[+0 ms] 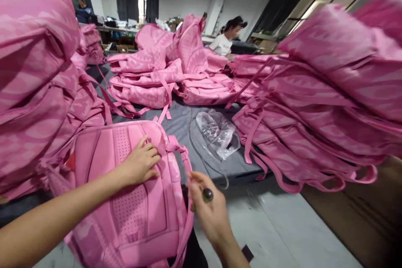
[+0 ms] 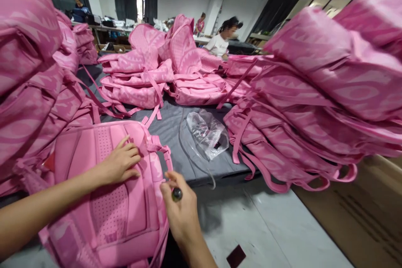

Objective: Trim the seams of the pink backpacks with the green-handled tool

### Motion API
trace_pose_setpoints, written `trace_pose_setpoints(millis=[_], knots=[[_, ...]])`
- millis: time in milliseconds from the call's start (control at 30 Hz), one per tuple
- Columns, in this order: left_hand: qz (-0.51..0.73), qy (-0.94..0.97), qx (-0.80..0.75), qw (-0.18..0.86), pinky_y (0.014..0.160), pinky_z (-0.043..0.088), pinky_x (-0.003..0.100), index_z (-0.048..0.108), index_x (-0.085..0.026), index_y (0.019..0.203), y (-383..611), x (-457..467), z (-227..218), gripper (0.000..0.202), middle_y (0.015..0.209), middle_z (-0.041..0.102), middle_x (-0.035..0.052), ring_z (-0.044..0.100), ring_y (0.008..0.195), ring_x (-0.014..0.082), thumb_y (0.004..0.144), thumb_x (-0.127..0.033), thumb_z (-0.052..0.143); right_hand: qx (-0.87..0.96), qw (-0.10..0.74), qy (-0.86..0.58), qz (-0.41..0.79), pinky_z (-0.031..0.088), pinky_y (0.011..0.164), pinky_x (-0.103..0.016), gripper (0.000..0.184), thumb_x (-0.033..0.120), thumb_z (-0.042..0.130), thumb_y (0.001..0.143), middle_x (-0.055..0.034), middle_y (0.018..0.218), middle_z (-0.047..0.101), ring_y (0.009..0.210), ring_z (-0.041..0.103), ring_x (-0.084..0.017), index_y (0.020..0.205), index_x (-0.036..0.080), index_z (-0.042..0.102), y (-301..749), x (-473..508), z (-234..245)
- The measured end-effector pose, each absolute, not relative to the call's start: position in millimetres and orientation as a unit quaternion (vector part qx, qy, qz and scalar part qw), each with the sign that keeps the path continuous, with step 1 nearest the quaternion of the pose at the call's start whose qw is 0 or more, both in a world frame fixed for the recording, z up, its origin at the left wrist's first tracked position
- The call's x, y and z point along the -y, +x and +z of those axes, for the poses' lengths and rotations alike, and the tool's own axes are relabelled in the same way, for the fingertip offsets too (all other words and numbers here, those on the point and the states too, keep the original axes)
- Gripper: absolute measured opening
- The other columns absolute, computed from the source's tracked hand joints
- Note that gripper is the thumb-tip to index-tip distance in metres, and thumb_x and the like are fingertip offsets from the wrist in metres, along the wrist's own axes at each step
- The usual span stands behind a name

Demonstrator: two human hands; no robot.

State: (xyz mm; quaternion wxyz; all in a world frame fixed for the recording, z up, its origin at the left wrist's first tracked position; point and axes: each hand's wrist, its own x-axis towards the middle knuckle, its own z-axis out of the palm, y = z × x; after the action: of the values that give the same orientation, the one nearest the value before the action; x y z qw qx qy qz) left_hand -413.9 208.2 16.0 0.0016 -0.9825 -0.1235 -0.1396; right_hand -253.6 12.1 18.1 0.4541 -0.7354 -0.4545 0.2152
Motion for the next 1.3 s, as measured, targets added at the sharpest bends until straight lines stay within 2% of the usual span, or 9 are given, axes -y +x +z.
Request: trace_pose_setpoints(millis=[100, 167, 233, 300, 400, 467, 667, 967, 1300], knots=[[-0.116, -0.985, 0.13, 0.01, 0.116, 0.023, 0.06, 0.068, -0.017, 0.091, -414, -210, 19, 0.034, 0.094, 0.064, 0.0072, 0.054, 0.1, 0.0272, 0.077, -0.048, 0.076, 0.472, 0.49, -0.701, 0.216, 0.048, 0.053, -0.026, 0.067, 0.075, 0.037, 0.09, -0.0024, 0.065, 0.067, 0.054, 0.065, -0.018, 0.108, 0.016, 0.065, -257, -25, 22], [-0.107, -0.985, 0.138, 0.006, 0.116, 0.021, 0.063, 0.069, -0.017, 0.094, -414, -208, 18, 0.035, 0.095, 0.064, 0.0077, 0.053, 0.103, 0.0284, 0.076, -0.047, 0.076, 0.484, 0.511, -0.695, 0.146, 0.049, 0.055, -0.026, 0.071, 0.077, 0.034, 0.09, -0.0004, 0.057, 0.062, 0.051, 0.062, -0.017, 0.102, 0.016, 0.067, -263, -32, 12], [-0.108, -0.983, 0.151, -0.001, 0.117, 0.018, 0.065, 0.068, -0.018, 0.097, -415, -202, 16, 0.034, 0.098, 0.064, 0.0076, 0.051, 0.108, 0.0291, 0.076, -0.043, 0.078, 0.496, 0.52, -0.692, 0.072, 0.051, 0.061, -0.028, 0.067, 0.074, 0.04, 0.09, -0.0032, 0.065, 0.066, 0.058, 0.064, -0.017, 0.101, 0.015, 0.068, -270, -36, -2], [-0.115, -0.981, 0.158, -0.011, 0.117, 0.015, 0.066, 0.066, -0.018, 0.098, -417, -195, 12, 0.032, 0.101, 0.063, 0.0079, 0.049, 0.114, 0.0297, 0.076, -0.037, 0.078, 0.519, 0.484, -0.701, 0.062, 0.051, 0.065, -0.028, 0.055, 0.067, 0.049, 0.09, -0.0058, 0.073, 0.07, 0.066, 0.067, -0.018, 0.097, 0.016, 0.069, -273, -39, -12], [-0.13, -0.978, 0.153, -0.046, 0.117, 0.013, 0.068, 0.065, -0.018, 0.093, -418, -191, 6, 0.024, 0.102, 0.063, 0.0072, 0.048, 0.118, 0.0298, 0.078, -0.033, 0.076, 0.559, 0.386, -0.716, 0.162, 0.051, 0.069, -0.026, 0.034, 0.051, 0.058, 0.091, -0.0041, 0.082, 0.074, 0.075, 0.07, -0.018, 0.099, 0.021, 0.07, -272, -39, -17], [-0.144, -0.975, 0.15, -0.073, 0.117, 0.013, 0.069, 0.063, -0.019, 0.09, -418, -191, 2, 0.02, 0.101, 0.064, 0.0061, 0.048, 0.118, 0.0293, 0.079, -0.032, 0.074, 0.559, 0.363, -0.711, 0.224, 0.051, 0.071, -0.025, 0.026, 0.044, 0.06, 0.09, -0.0026, 0.087, 0.075, 0.078, 0.071, -0.017, 0.102, 0.023, 0.07, -269, -39, -17], [-0.196, -0.967, 0.145, -0.067, 0.12, 0.008, 0.066, 0.061, -0.019, 0.085, -420, -188, -12, 0.012, 0.095, 0.064, 0.0042, 0.048, 0.116, 0.0256, 0.086, -0.029, 0.066, 0.386, 0.517, -0.711, 0.28, 0.049, 0.052, -0.025, 0.031, 0.049, 0.056, 0.091, -0.0012, 0.067, 0.07, 0.052, 0.061, -0.014, 0.094, 0.019, 0.061, -274, -43, -22], [-0.2, -0.968, 0.145, -0.033, 0.12, 0.011, 0.067, 0.061, -0.017, 0.088, -420, -187, -14, 0.009, 0.095, 0.063, 0.0056, 0.051, 0.112, 0.0242, 0.088, -0.016, 0.052, 0.371, 0.529, -0.71, 0.281, 0.052, 0.057, -0.026, 0.031, 0.049, 0.061, 0.088, -0.0034, 0.073, 0.073, 0.058, 0.064, -0.014, 0.088, 0.018, 0.062, -290, -67, -19], [-0.222, -0.965, 0.143, -0.004, 0.119, 0.02, 0.066, 0.059, -0.016, 0.086, -418, -189, -17, 0.002, 0.092, 0.063, 0.0054, 0.053, 0.109, 0.0256, 0.085, -0.017, 0.057, 0.358, 0.552, -0.689, 0.305, 0.046, 0.05, -0.023, 0.029, 0.046, 0.064, 0.089, 0.0003, 0.065, 0.068, 0.049, 0.056, -0.011, 0.08, 0.019, 0.061, -289, -67, -20]])
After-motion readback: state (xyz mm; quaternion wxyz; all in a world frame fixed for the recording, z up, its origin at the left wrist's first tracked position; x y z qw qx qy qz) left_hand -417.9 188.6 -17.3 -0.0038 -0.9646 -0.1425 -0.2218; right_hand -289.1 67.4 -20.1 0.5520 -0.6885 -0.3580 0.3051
